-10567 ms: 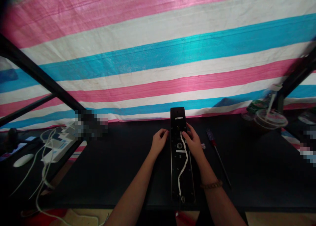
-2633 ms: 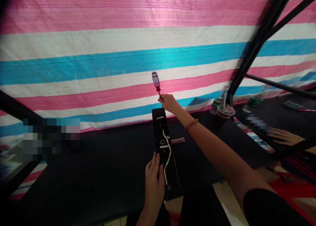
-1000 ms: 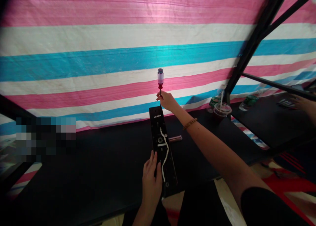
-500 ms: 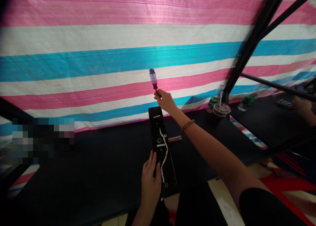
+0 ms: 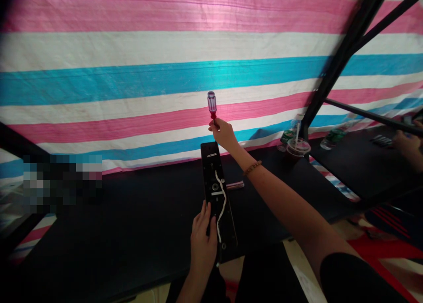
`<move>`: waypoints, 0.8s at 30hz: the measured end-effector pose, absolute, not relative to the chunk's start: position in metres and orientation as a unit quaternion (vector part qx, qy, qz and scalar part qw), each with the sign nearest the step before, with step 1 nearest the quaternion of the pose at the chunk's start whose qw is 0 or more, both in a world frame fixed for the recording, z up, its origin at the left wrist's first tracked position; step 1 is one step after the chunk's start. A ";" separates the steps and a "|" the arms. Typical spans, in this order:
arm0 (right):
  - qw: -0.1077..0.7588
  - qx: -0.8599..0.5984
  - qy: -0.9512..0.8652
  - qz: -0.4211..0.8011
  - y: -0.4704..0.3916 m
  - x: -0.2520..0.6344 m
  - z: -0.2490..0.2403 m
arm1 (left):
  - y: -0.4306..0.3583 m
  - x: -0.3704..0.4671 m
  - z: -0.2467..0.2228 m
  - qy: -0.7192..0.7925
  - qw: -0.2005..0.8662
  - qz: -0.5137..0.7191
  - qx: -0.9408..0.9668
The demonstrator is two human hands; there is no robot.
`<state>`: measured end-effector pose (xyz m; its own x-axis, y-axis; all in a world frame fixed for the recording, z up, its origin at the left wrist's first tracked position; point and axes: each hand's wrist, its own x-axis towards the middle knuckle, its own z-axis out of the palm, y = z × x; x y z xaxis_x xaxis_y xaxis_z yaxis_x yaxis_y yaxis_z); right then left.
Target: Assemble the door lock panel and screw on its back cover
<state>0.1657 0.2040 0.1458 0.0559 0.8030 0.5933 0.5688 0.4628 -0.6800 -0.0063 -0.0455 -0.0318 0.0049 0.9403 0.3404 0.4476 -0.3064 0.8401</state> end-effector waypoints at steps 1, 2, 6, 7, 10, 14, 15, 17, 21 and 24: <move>0.512 -0.515 -0.681 0.092 0.204 0.165 0.146 | -0.045 -0.006 -0.032 0.528 0.261 0.469 0.658; 0.505 -0.524 -0.682 0.069 0.203 0.165 0.147 | -0.045 -0.006 -0.032 0.529 0.260 0.469 0.658; 0.519 -0.536 -0.666 0.019 0.201 0.167 0.147 | -0.045 -0.007 -0.032 0.530 0.259 0.463 0.662; 0.525 -0.530 -0.666 0.018 0.201 0.168 0.147 | -0.045 -0.007 -0.032 0.530 0.259 0.463 0.662; 0.530 -0.498 -0.686 0.023 0.201 0.172 0.146 | -0.044 -0.007 -0.033 0.528 0.262 0.466 0.660; 0.536 -0.483 -0.691 0.030 0.203 0.173 0.145 | -0.044 -0.008 -0.033 0.526 0.276 0.466 0.656; 0.540 -0.483 -0.689 0.033 0.203 0.172 0.144 | -0.044 -0.008 -0.033 0.525 0.279 0.466 0.655; 0.548 -0.481 -0.683 0.036 0.203 0.171 0.144 | -0.045 -0.007 -0.032 0.523 0.282 0.469 0.653; 0.545 -0.492 -0.679 0.005 0.202 0.169 0.145 | -0.046 -0.008 -0.032 0.522 0.292 0.474 0.646; 0.547 -0.491 -0.678 0.010 0.204 0.170 0.145 | -0.046 -0.008 -0.032 0.523 0.298 0.469 0.646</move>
